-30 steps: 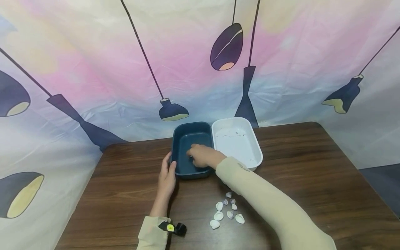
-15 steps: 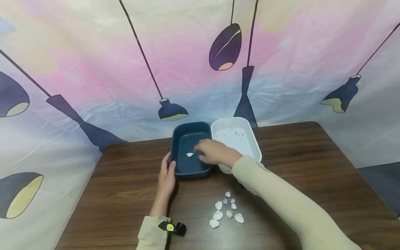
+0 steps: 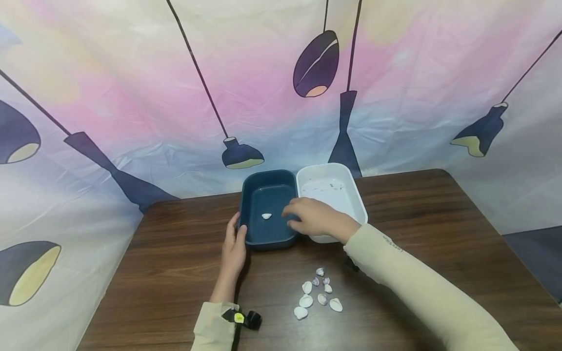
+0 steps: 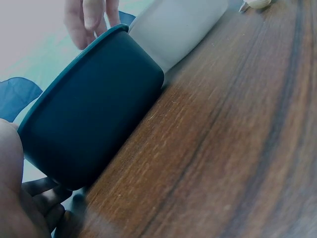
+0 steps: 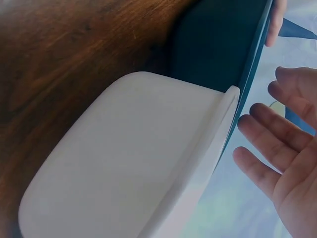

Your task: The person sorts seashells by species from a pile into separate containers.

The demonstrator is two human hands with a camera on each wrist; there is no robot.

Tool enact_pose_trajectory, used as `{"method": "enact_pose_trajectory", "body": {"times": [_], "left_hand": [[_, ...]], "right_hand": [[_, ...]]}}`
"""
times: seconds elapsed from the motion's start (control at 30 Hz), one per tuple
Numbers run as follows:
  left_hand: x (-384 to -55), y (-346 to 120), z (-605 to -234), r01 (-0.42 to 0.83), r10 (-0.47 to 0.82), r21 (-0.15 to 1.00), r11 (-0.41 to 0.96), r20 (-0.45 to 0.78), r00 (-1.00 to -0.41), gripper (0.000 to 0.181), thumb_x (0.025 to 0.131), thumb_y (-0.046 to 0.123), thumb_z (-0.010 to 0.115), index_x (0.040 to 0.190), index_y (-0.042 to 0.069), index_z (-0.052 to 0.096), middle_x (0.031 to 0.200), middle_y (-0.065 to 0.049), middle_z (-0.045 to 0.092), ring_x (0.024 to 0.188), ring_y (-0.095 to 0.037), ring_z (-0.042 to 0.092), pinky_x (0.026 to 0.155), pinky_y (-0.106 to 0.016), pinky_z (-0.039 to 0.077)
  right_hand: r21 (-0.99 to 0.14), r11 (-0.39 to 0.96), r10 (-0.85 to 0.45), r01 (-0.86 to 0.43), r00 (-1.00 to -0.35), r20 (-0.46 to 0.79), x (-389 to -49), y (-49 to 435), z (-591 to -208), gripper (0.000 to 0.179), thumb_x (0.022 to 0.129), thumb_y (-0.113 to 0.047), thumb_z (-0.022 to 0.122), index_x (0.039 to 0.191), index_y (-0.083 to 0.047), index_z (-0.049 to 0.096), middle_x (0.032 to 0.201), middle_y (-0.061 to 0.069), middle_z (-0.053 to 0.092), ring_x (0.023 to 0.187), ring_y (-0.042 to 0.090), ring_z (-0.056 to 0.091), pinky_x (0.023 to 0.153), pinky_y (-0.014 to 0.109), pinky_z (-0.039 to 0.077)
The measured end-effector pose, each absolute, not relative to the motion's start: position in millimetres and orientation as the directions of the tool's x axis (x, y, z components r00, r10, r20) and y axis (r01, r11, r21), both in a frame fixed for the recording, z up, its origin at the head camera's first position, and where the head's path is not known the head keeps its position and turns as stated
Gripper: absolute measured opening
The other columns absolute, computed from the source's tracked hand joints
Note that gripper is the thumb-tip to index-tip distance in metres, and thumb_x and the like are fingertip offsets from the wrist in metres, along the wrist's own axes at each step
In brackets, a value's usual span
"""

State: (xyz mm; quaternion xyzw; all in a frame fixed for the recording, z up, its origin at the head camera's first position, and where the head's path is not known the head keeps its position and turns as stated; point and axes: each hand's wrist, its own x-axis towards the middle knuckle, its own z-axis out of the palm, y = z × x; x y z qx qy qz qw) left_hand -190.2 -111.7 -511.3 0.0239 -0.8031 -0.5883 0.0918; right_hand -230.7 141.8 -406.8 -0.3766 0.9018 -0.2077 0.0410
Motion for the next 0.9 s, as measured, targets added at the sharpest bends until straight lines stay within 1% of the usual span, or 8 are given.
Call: {"method": "enact_pose_trajectory", "body": {"times": [0.13, 0.23, 0.37, 0.53, 0.63, 0.77, 0.9], "left_hand": [[-189.6, -111.6, -510.2, 0.071, -0.147, 0.95, 0.303, 0.12, -0.982, 0.051, 0.115, 0.032, 0.044, 0.164, 0.021, 0.038, 0.167, -0.012, 0.038, 0.156, -0.036, 0.031, 0.122, -0.063, 0.027], [-189.1, -111.6, -509.9, 0.062, -0.147, 0.954, 0.295, 0.109, -0.983, 0.052, 0.114, 0.033, 0.045, 0.164, 0.022, 0.037, 0.167, -0.011, 0.038, 0.155, -0.035, 0.032, 0.122, -0.062, 0.027], [-188.6, -111.9, -511.0, 0.053, -0.151, 0.956, 0.29, 0.1, -0.984, 0.051, 0.114, 0.032, 0.044, 0.164, 0.022, 0.037, 0.168, -0.011, 0.038, 0.156, -0.034, 0.031, 0.122, -0.062, 0.027], [-187.6, -112.4, -512.2, 0.054, -0.158, 0.954, 0.294, 0.105, -0.982, 0.051, 0.114, 0.031, 0.045, 0.164, 0.019, 0.038, 0.168, -0.013, 0.038, 0.156, -0.037, 0.03, 0.122, -0.064, 0.026], [-187.6, -112.1, -511.4, 0.054, -0.155, 0.953, 0.297, 0.104, -0.982, 0.052, 0.114, 0.031, 0.045, 0.164, 0.019, 0.038, 0.167, -0.013, 0.038, 0.156, -0.037, 0.031, 0.122, -0.063, 0.027], [-188.4, -111.9, -510.5, 0.06, -0.148, 0.954, 0.293, 0.107, -0.983, 0.051, 0.114, 0.032, 0.044, 0.164, 0.021, 0.037, 0.168, -0.012, 0.038, 0.156, -0.035, 0.031, 0.122, -0.062, 0.027], [-189.1, -112.3, -510.5, 0.067, -0.147, 0.957, 0.282, 0.112, -0.983, 0.051, 0.114, 0.031, 0.044, 0.164, 0.021, 0.037, 0.168, -0.011, 0.038, 0.156, -0.033, 0.031, 0.123, -0.061, 0.026]], "right_hand": [[-0.407, 0.623, -0.699, -0.668, -0.709, 0.095, -227.6, 149.6, -409.0, 0.024, 0.101, -0.013, 0.07, 0.123, -0.005, 0.076, 0.121, 0.007, 0.073, 0.115, 0.024, 0.068, 0.099, 0.044, 0.055], [-0.416, 0.632, -0.688, -0.654, -0.72, 0.088, -223.7, 153.7, -410.6, 0.024, 0.102, -0.014, 0.07, 0.123, -0.006, 0.076, 0.123, 0.006, 0.073, 0.116, 0.023, 0.068, 0.1, 0.044, 0.055], [-0.418, 0.627, -0.686, -0.657, -0.72, 0.103, -216.5, 155.9, -411.2, 0.023, 0.102, -0.014, 0.07, 0.123, -0.007, 0.076, 0.122, 0.005, 0.073, 0.116, 0.023, 0.068, 0.1, 0.044, 0.055], [-0.411, 0.606, -0.694, -0.681, -0.706, 0.145, -206.6, 155.0, -409.2, 0.023, 0.101, -0.014, 0.072, 0.122, -0.008, 0.077, 0.118, 0.003, 0.073, 0.111, 0.019, 0.069, 0.096, 0.041, 0.057], [-0.377, 0.593, -0.704, -0.711, -0.685, 0.185, -199.5, 154.5, -407.5, 0.021, 0.1, -0.014, 0.073, 0.119, -0.008, 0.077, 0.113, 0.001, 0.072, 0.103, 0.017, 0.069, 0.091, 0.039, 0.057], [-0.328, 0.555, -0.731, -0.764, -0.637, 0.245, -190.1, 155.2, -408.3, 0.016, 0.098, -0.012, 0.075, 0.113, -0.009, 0.079, 0.106, -0.001, 0.071, 0.093, 0.015, 0.068, 0.085, 0.036, 0.058], [-0.263, 0.522, -0.759, -0.811, -0.583, 0.291, -181.9, 156.3, -412.3, 0.014, 0.095, -0.009, 0.075, 0.109, -0.009, 0.08, 0.102, -0.002, 0.071, 0.092, 0.014, 0.067, 0.084, 0.036, 0.058]]}}
